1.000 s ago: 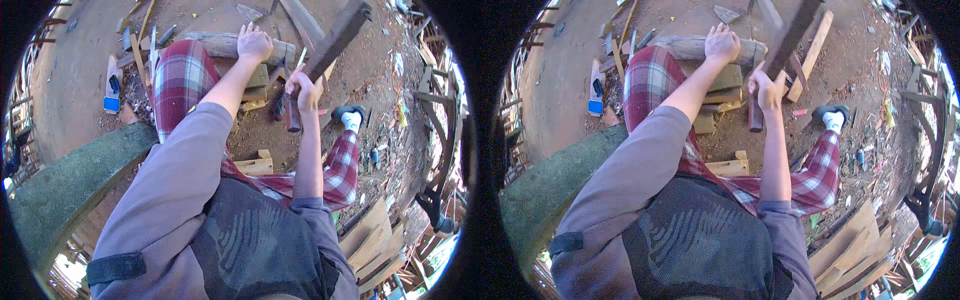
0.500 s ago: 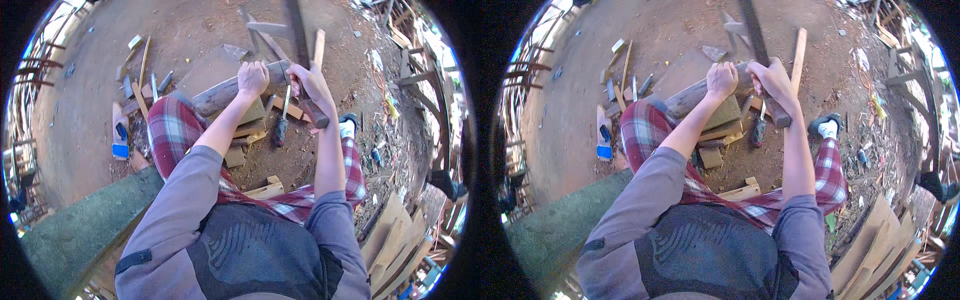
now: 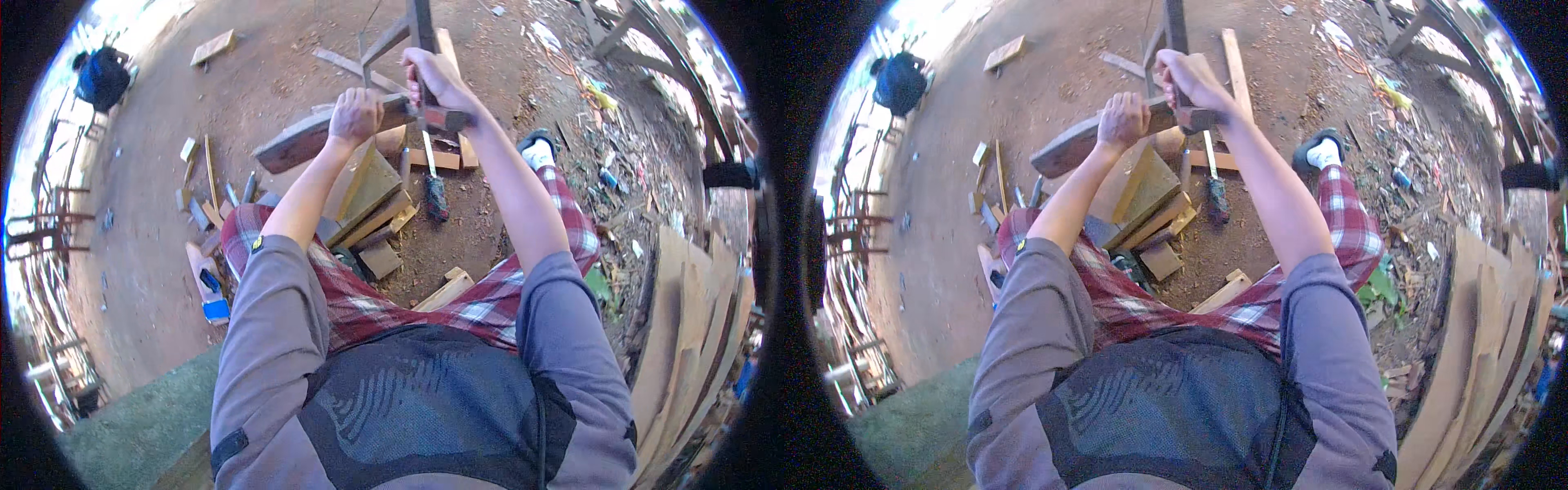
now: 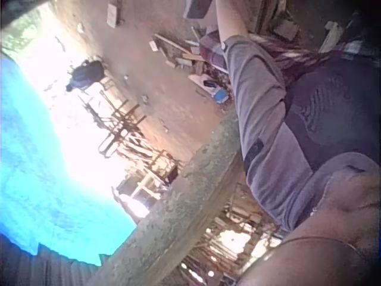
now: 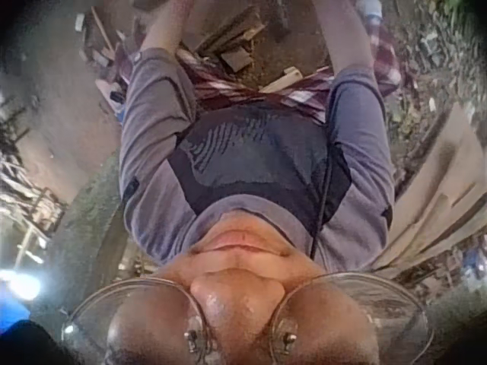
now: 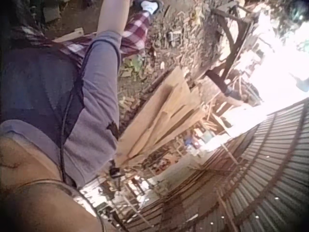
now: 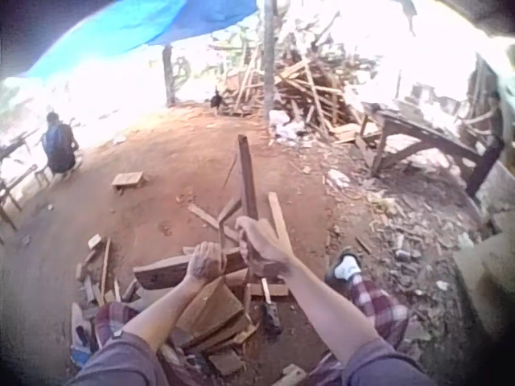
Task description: Sawing a cylindrical piece of wood into two segments using a handsaw.
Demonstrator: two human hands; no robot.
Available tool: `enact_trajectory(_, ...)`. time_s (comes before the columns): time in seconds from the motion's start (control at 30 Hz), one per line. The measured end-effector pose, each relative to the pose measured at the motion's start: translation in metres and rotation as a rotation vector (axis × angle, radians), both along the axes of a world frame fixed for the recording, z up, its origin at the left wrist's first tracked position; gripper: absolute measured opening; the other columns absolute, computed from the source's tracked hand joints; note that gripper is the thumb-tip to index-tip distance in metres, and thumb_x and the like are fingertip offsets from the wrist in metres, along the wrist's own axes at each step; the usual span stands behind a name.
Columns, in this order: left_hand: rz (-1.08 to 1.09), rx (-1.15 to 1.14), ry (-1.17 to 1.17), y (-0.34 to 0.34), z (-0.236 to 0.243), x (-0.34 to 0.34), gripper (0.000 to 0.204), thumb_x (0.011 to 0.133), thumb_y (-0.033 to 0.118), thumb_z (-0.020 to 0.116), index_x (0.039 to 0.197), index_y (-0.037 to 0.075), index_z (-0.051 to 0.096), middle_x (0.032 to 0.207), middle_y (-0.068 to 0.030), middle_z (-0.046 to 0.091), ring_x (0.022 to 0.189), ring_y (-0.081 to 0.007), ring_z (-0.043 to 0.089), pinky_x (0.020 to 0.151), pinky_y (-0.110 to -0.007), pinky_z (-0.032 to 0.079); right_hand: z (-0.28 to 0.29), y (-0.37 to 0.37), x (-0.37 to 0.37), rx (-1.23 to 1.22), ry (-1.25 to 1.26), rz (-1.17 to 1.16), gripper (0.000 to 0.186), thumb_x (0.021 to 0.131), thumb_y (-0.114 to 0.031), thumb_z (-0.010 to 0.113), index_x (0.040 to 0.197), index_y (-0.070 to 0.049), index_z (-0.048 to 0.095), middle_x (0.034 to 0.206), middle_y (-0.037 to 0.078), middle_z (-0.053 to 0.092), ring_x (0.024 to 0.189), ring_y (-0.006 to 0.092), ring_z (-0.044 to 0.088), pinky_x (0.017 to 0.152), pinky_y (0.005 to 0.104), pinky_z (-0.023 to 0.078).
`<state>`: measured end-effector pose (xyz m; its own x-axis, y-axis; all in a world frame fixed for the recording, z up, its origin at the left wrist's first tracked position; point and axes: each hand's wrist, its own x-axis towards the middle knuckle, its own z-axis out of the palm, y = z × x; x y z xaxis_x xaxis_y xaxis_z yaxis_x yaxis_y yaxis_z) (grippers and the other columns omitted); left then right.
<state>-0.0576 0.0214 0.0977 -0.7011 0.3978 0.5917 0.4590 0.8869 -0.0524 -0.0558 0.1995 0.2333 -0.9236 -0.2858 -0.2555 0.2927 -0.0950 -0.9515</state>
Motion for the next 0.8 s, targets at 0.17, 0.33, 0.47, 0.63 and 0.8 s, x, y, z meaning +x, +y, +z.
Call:
enact_trajectory(0.17, -0.048, -0.016, -0.036, 0.0, 0.0, -0.011, 0.026, 0.09, 0.028, 0.05, 0.076, 0.008, 0.057, 0.075, -0.012, 0.058, 0.074, -0.0294, 0.059, 0.067, -0.042, 0.048, 0.011, 0.003, 0.003, 0.1, 0.01, 0.037, 0.026, 0.085, -0.027, 0.057, 0.071, -0.007, 0.05, 0.053, 0.001, 0.049, 0.042, 0.0117, 0.047, 0.043, 0.0277, 0.041)
enact_trajectory(0.33, -0.228, -0.238, -0.492, 0.013, 0.036, -0.043, 0.024, 0.085, 0.024, 0.05, 0.077, 0.006, 0.064, 0.085, -0.018, 0.066, 0.08, -0.0336, 0.066, 0.068, -0.045, 0.053, -0.003, 0.021, 0.006, 0.07, 0.045, 0.115, 0.022, 0.085, -0.026, 0.055, 0.076, -0.006, 0.051, 0.054, 0.0, 0.047, 0.043, 0.0115, 0.046, 0.042, 0.0272, 0.038)
enact_trajectory(0.47, -0.283, -0.215, -0.457, 0.024, 0.047, -0.046, 0.028, 0.087, 0.026, 0.049, 0.079, 0.004, 0.065, 0.088, -0.0187, 0.067, 0.077, -0.0366, 0.066, 0.068, -0.046, 0.054, -0.011, 0.039, 0.0, -0.065, -0.009, -0.008, 0.02, 0.081, -0.022, 0.056, 0.07, -0.006, 0.052, 0.056, 0.003, 0.049, 0.043, 0.0139, 0.047, 0.042, 0.0301, 0.04)
enact_trajectory(0.63, -0.209, -0.08, -0.441, 0.054, 0.05, -0.015, 0.037, 0.093, 0.035, 0.046, 0.081, 0.005, 0.066, 0.087, -0.0185, 0.067, 0.08, -0.0355, 0.066, 0.068, -0.045, 0.054, -0.018, 0.072, 0.001, -0.233, -0.125, -0.175, 0.021, 0.083, -0.023, 0.053, 0.07, -0.009, 0.046, 0.051, 0.002, 0.042, 0.043, 0.0143, 0.044, 0.045, 0.0325, 0.04)
enact_trajectory(0.8, -0.141, -0.024, -0.127, 0.039, 0.026, -0.012, 0.021, 0.09, 0.027, 0.057, 0.091, 0.007, 0.064, 0.091, -0.0143, 0.066, 0.092, -0.0307, 0.062, 0.08, -0.041, 0.048, -0.027, 0.06, 0.009, -0.126, -0.083, -0.051, 0.021, 0.082, -0.021, 0.054, 0.066, -0.009, 0.046, 0.051, 0.002, 0.044, 0.042, 0.0131, 0.045, 0.042, 0.0307, 0.04)
